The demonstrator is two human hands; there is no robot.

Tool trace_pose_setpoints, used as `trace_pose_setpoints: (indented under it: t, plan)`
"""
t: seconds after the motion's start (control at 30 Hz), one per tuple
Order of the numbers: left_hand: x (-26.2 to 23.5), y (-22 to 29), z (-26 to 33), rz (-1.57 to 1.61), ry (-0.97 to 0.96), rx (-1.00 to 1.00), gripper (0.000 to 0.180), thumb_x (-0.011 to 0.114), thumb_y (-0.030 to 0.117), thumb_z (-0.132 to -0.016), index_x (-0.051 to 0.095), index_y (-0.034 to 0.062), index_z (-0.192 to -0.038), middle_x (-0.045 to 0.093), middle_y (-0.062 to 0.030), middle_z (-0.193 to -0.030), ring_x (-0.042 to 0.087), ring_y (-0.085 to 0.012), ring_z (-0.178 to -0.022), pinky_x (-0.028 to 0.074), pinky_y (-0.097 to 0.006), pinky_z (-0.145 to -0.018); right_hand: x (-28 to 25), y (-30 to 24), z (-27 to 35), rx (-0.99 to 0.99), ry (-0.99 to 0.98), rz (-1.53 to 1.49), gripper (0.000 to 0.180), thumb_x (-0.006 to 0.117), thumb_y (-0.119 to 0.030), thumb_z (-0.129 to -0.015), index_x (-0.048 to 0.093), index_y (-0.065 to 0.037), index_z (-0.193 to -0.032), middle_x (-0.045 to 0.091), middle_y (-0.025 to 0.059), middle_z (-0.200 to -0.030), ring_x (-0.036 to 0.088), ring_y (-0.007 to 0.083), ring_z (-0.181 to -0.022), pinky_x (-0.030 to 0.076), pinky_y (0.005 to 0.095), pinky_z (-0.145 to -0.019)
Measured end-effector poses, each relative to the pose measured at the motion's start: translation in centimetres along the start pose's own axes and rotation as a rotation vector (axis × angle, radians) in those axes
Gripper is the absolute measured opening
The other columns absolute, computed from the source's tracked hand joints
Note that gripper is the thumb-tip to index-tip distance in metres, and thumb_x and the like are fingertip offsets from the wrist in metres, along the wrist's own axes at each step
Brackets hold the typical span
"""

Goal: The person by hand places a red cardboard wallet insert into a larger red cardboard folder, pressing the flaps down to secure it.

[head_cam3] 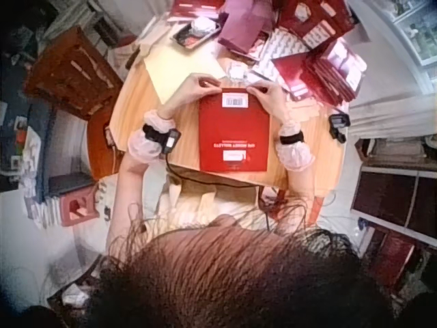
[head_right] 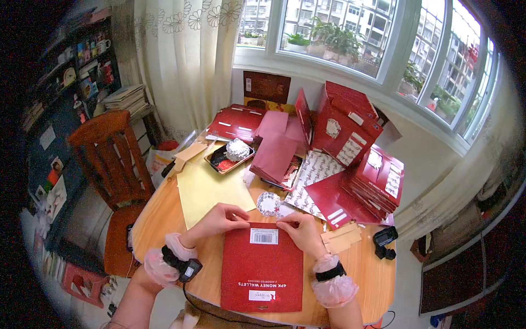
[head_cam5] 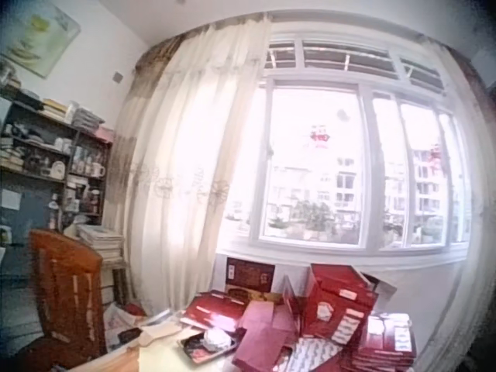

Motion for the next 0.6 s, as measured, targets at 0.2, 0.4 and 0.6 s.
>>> trace_pose_setpoints:
  t: [0.2, 0.4, 0.6]
  plan:
    - [1.2, -0.9, 0.3, -0.084, -0.123, -0.016, 0.019, 0.078, 0.016, -0.084, 0.077, 0.0004, -0.095, 0.075, -0.0067, -0.085, 0.066, -0.0085, -0.074, 0.054, -0.024, -0.069, 0.3, 0.5, 0.6, 0.032, -0.031, 0.013, 0.014, 0.075, -0.011, -0.085, 0.075, 0.001, -0.092, 0.074, 0.0106, -0.084, 0.065, 0.0143, -0.074, 0.05, 0.028, -0.067]
    - [0.4, -1.6, 0.1, -0.05, -0.103, -0.051, 0.017, 0.079, 0.014, -0.084, 0.078, 0.0015, -0.095, 0.075, -0.0046, -0.084, 0.064, -0.0068, -0.074, 0.051, -0.023, -0.069, 1.3, 0.8, 0.5, 0.058, -0.075, 0.052, 0.015, 0.076, -0.013, -0.084, 0.075, 0.0, -0.09, 0.073, 0.0105, -0.08, 0.065, 0.015, -0.07, 0.049, 0.0281, -0.064]
    - [-0.7, -1.0, -0.3, 0.001, -0.114, -0.013, 0.025, 0.08, 0.011, -0.084, 0.073, 0.0014, -0.106, 0.074, -0.0058, -0.093, 0.066, -0.0086, -0.082, 0.055, -0.025, -0.073, -1.9, 2.0, 0.6, 0.067, 0.118, -0.061, 0.013, 0.075, -0.01, -0.085, 0.074, 0.003, -0.089, 0.073, 0.0078, -0.075, 0.063, 0.0105, -0.066, 0.049, 0.0251, -0.06]
Point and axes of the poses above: each hand's wrist, its own z-axis away from the middle knuckle, its own x-axis out of the palm, y = z × x, the point moved 9 cm from there along -z, towards the middle knuckle
